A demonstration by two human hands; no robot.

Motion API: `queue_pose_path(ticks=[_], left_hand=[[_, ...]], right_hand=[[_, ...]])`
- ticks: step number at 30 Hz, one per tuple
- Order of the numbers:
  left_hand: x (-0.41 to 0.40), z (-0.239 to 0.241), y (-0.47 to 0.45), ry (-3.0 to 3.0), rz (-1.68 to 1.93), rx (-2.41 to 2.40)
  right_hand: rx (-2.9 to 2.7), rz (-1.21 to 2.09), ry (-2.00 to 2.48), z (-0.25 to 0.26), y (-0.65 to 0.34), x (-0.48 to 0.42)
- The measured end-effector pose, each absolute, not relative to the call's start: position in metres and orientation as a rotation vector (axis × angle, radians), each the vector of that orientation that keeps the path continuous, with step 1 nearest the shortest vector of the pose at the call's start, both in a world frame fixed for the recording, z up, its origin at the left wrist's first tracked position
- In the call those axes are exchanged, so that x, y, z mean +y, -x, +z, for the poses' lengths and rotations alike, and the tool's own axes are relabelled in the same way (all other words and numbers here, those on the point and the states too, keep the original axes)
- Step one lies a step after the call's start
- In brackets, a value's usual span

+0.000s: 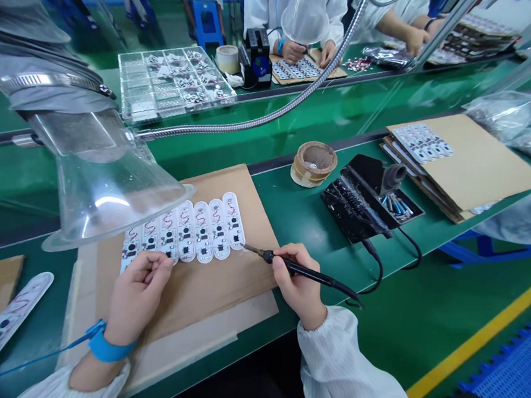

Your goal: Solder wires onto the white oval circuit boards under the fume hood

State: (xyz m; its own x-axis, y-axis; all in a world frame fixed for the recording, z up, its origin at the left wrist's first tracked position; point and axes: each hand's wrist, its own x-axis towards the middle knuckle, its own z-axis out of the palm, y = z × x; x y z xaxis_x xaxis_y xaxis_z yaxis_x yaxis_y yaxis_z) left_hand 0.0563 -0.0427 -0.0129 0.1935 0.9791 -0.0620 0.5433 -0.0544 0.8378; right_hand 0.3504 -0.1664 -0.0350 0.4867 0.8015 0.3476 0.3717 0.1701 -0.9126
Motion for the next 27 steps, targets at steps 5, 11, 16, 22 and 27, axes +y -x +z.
queue_pose_path(ticks=[5,11,16,22,27], left_hand=[[-0.0424,-0.0138,-0.0562,-1.709,0.717,1.447],[-0.0419,-0.0129,-0.0568,-1.699,0.714,1.45],[-0.0412,-0.0119,-0.0581,-1.709,0.715,1.449],[-0.0419,-0.0083,-0.0585,-1.694,0.713,1.46],[-0.0419,-0.0108,-0.0565,-1.683,0.701,1.45]], right_hand=[[-1.075,0.407,1.424,-0.0377,-0.3504,-0.1674],[-1.109,0.46,1.424,-0.0399,-0.3506,-0.1677],[-1.078,0.464,1.404,-0.0401,-0.351,-0.1687],[-1.143,0.491,1.419,-0.0396,-0.3511,-0.1691],[-1.146,0.484,1.398,-0.0392,-0.3514,-0.1687]])
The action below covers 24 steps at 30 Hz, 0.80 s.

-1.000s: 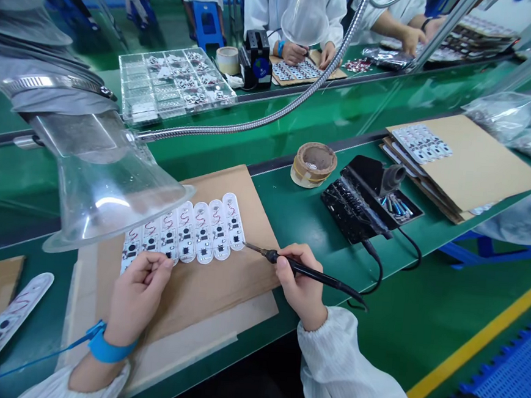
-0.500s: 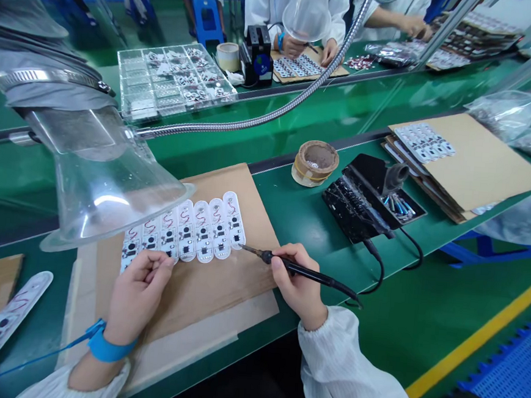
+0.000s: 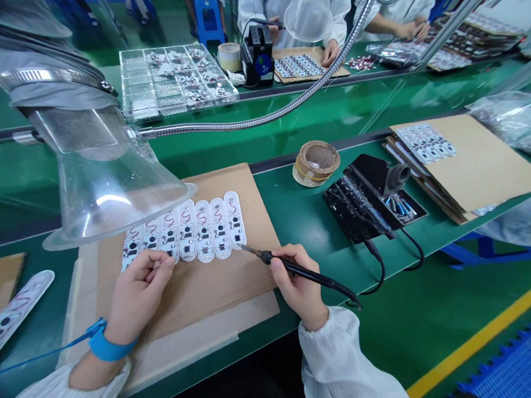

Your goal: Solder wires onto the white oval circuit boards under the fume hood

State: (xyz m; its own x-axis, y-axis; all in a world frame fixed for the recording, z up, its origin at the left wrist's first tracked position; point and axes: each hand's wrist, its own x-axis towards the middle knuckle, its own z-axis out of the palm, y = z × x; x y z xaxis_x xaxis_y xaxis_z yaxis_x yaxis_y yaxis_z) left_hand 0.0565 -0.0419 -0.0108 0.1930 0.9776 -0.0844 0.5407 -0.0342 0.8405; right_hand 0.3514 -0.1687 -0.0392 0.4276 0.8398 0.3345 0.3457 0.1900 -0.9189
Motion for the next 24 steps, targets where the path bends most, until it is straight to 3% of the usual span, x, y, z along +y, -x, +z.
queue_pose_path(ticks=[13,24], left_hand=[[-0.043,-0.004,-0.047,-1.73,0.677,1.443],[-0.044,-0.013,-0.043,-1.758,0.661,1.383]], right_hand=[[-0.974,0.479,1.311,-0.02,-0.324,-0.164],[-0.895,0.433,1.379,-0.033,-0.323,-0.163]])
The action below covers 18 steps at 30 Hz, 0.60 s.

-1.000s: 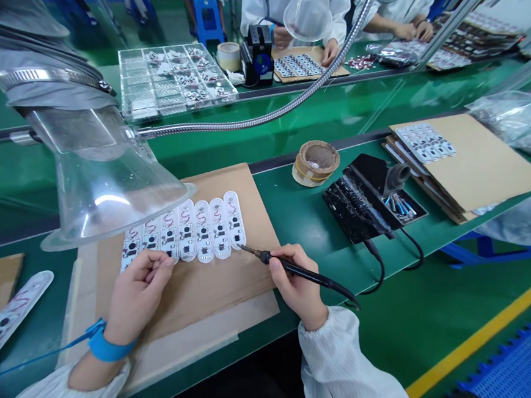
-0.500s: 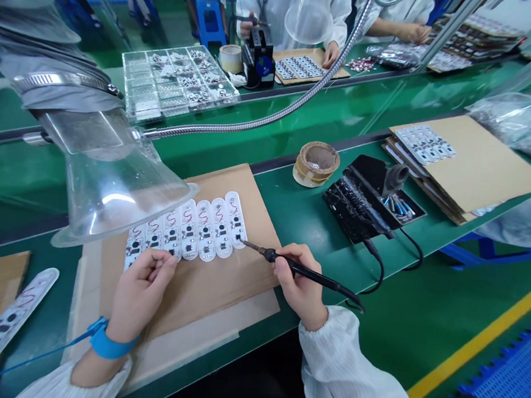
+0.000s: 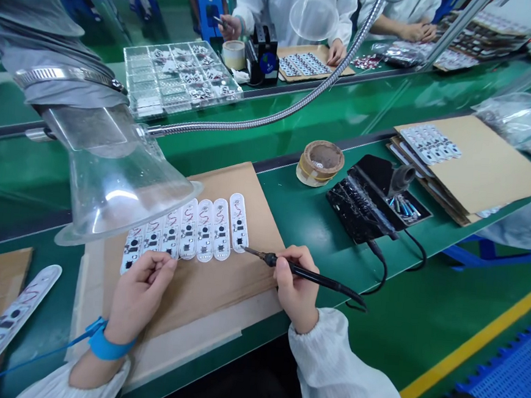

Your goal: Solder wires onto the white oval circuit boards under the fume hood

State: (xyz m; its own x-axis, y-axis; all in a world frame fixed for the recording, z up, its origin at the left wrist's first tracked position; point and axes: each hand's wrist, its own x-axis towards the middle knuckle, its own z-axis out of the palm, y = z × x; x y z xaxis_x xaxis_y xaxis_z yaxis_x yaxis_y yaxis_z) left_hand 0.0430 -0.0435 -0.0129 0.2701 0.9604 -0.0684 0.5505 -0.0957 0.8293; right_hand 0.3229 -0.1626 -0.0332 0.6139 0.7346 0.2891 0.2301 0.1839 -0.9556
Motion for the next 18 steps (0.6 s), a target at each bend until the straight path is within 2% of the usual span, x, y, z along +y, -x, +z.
queue_pose_path(ticks=[13,18], left_hand=[[-0.0446,-0.0116,-0.0442,-1.803,0.605,1.348],[-0.0455,-0.0055,-0.0429,-1.773,0.698,1.36]], right_hand=[[-1.008,0.423,1.393,-0.0343,-0.3246,-0.1619],[-0.901,0.387,1.384,-0.0271,-0.3184,-0.1621]])
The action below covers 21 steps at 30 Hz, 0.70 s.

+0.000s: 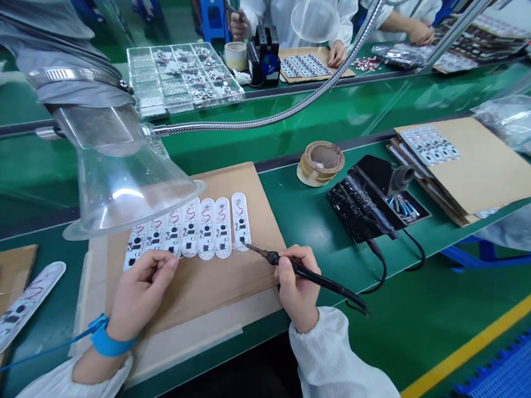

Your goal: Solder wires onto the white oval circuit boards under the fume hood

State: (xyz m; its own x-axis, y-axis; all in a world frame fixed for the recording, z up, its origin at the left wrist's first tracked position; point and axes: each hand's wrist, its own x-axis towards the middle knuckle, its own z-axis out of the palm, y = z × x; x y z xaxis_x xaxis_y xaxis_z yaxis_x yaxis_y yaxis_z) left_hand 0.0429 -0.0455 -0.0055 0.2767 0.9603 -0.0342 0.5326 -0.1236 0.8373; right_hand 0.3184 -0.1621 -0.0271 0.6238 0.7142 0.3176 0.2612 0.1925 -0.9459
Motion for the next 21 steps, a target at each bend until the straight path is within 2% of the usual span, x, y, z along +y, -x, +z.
queue_pose_path(ticks=[13,21], left_hand=[[-0.044,-0.01,-0.02,-1.736,0.712,1.432],[-0.043,-0.013,-0.02,-1.688,0.717,1.441]], right_hand=[[-0.912,0.559,1.383,-0.024,-0.316,-0.146],[-1.003,0.533,1.393,-0.035,-0.32,-0.151]])
